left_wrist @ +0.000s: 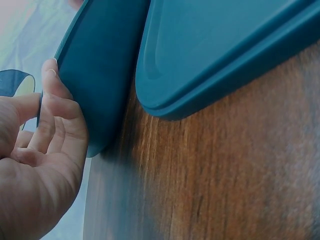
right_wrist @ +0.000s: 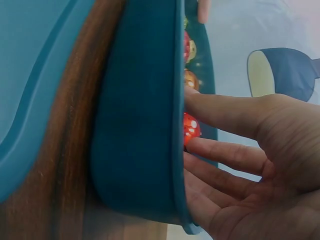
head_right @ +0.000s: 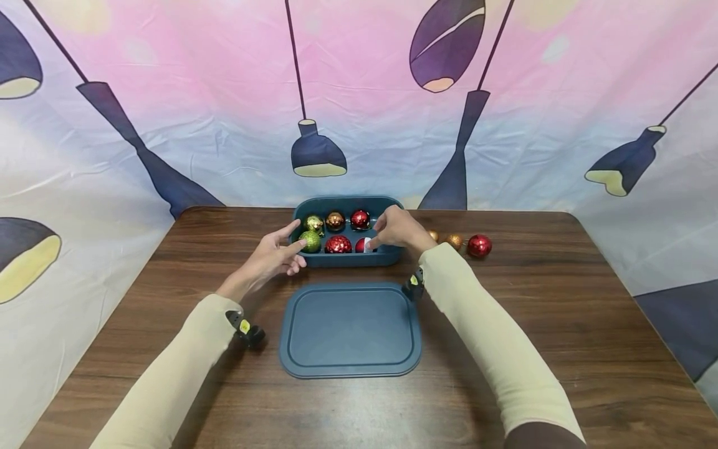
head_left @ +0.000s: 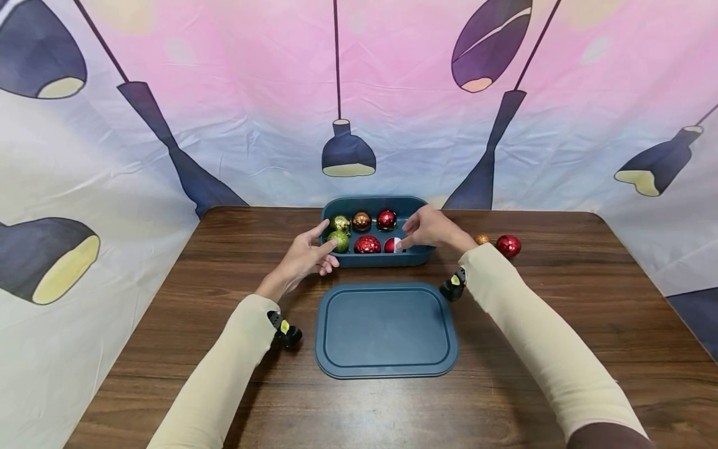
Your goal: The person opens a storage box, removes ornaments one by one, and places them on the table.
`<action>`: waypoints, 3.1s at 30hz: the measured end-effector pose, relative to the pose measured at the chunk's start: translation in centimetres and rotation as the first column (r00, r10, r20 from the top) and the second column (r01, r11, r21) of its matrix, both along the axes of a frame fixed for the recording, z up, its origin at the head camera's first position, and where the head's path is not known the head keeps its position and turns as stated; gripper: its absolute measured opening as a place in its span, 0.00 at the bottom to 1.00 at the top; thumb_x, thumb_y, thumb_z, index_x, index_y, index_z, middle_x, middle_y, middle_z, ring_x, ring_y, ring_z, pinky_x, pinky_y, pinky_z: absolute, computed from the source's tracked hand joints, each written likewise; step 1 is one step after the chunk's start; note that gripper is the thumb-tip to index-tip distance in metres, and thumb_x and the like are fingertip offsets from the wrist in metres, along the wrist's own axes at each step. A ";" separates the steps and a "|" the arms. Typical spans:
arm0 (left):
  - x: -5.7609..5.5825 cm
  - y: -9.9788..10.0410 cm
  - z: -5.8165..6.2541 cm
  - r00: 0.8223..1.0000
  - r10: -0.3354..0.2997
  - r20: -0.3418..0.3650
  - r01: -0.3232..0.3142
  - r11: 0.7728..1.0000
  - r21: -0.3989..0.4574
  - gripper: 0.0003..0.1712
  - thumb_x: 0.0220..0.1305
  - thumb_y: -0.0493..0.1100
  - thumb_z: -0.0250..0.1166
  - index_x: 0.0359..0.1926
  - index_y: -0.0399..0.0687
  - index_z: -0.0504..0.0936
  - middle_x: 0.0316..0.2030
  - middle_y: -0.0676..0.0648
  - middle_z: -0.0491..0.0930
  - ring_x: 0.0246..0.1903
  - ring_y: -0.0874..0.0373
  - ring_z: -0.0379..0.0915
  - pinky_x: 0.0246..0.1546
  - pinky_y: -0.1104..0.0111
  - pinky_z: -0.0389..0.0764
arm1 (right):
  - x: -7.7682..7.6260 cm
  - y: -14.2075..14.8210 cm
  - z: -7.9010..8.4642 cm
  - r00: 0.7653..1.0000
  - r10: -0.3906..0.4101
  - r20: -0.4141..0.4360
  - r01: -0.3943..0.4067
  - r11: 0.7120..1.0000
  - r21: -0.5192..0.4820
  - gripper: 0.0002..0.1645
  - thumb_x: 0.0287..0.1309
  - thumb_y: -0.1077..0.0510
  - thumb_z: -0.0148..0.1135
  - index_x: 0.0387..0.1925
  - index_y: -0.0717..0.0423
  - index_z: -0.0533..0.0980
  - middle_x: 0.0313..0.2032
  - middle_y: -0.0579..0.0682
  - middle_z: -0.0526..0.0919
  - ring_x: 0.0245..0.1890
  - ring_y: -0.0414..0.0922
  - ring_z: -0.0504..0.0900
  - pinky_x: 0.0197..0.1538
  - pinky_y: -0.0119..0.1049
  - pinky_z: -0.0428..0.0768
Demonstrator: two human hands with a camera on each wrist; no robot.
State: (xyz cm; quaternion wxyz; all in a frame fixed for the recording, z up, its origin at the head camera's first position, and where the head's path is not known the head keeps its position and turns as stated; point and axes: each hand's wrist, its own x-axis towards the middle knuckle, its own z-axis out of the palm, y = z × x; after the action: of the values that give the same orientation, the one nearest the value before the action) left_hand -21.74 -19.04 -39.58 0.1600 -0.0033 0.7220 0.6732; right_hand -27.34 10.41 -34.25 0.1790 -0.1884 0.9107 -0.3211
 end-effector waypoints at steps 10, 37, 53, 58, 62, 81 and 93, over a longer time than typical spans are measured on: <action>0.0 0.0 -0.1 1.000 -0.001 -0.005 0.001 1.000 0.005 0.40 0.77 0.46 0.58 0.82 0.62 0.48 0.23 0.45 0.84 0.19 0.60 0.76 0.22 0.72 0.77 | -0.2 -1.1 -1.0 0.999 -0.031 0.023 0.030 0.999 0.030 0.29 0.59 0.56 0.75 0.58 0.68 0.80 0.56 0.63 0.81 0.56 0.56 0.80 0.57 0.51 0.80; 0.1 0.1 0.0 1.000 -0.009 -0.012 0.009 1.000 -0.001 0.41 0.77 0.46 0.58 0.82 0.61 0.48 0.23 0.44 0.84 0.19 0.60 0.76 0.23 0.72 0.77 | 0.1 0.0 0.2 0.997 -0.016 -0.071 0.014 1.000 -0.026 0.16 0.58 0.60 0.74 0.45 0.66 0.85 0.41 0.58 0.87 0.39 0.51 0.80 0.42 0.41 0.79; 0.1 0.1 0.2 1.000 -0.003 -0.001 0.003 1.000 0.003 0.41 0.77 0.46 0.58 0.82 0.62 0.48 0.22 0.46 0.84 0.18 0.61 0.76 0.22 0.72 0.77 | 0.1 3.4 2.5 0.989 -0.119 -0.086 0.115 0.992 -0.048 0.22 0.58 0.57 0.75 0.52 0.65 0.84 0.46 0.59 0.86 0.47 0.53 0.79 0.48 0.47 0.80; 0.0 0.0 0.1 1.000 -0.006 -0.001 0.006 1.000 -0.001 0.41 0.77 0.46 0.58 0.82 0.62 0.48 0.23 0.45 0.84 0.18 0.61 0.76 0.23 0.72 0.76 | 0.4 4.8 3.1 0.983 -0.154 -0.101 0.150 0.988 -0.042 0.22 0.57 0.56 0.75 0.51 0.64 0.84 0.46 0.59 0.86 0.47 0.53 0.80 0.48 0.47 0.80; 0.1 0.0 0.1 1.000 -0.009 -0.007 0.009 1.000 -0.010 0.41 0.77 0.46 0.59 0.82 0.62 0.48 0.23 0.45 0.84 0.19 0.61 0.75 0.23 0.72 0.76 | 0.6 5.9 3.3 0.981 -0.164 -0.099 0.161 0.986 -0.042 0.24 0.58 0.56 0.75 0.52 0.65 0.83 0.46 0.61 0.85 0.48 0.54 0.80 0.50 0.48 0.79; 0.1 0.1 0.0 1.000 -0.017 -0.020 0.018 1.000 0.023 0.41 0.77 0.46 0.58 0.82 0.61 0.47 0.22 0.46 0.83 0.18 0.61 0.75 0.23 0.72 0.76 | 1.7 12.2 3.9 0.970 -0.235 -0.058 0.235 0.972 -0.018 0.32 0.60 0.51 0.73 0.58 0.70 0.78 0.51 0.66 0.82 0.48 0.57 0.79 0.45 0.44 0.79; 0.1 0.0 0.0 0.999 -0.020 -0.032 0.021 1.000 0.022 0.41 0.77 0.46 0.59 0.82 0.60 0.48 0.24 0.40 0.84 0.18 0.60 0.76 0.23 0.71 0.78 | 2.5 17.3 3.0 0.952 -0.302 -0.044 0.303 0.953 0.021 0.37 0.58 0.47 0.75 0.59 0.71 0.77 0.55 0.69 0.80 0.54 0.60 0.77 0.51 0.47 0.77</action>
State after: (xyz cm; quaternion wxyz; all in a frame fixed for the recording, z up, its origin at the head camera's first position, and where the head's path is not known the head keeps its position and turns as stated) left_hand -21.68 -19.07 -39.58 0.1555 0.0166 0.7167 0.6796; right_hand -24.85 27.69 -31.24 0.1120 -0.0508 0.9365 -0.3285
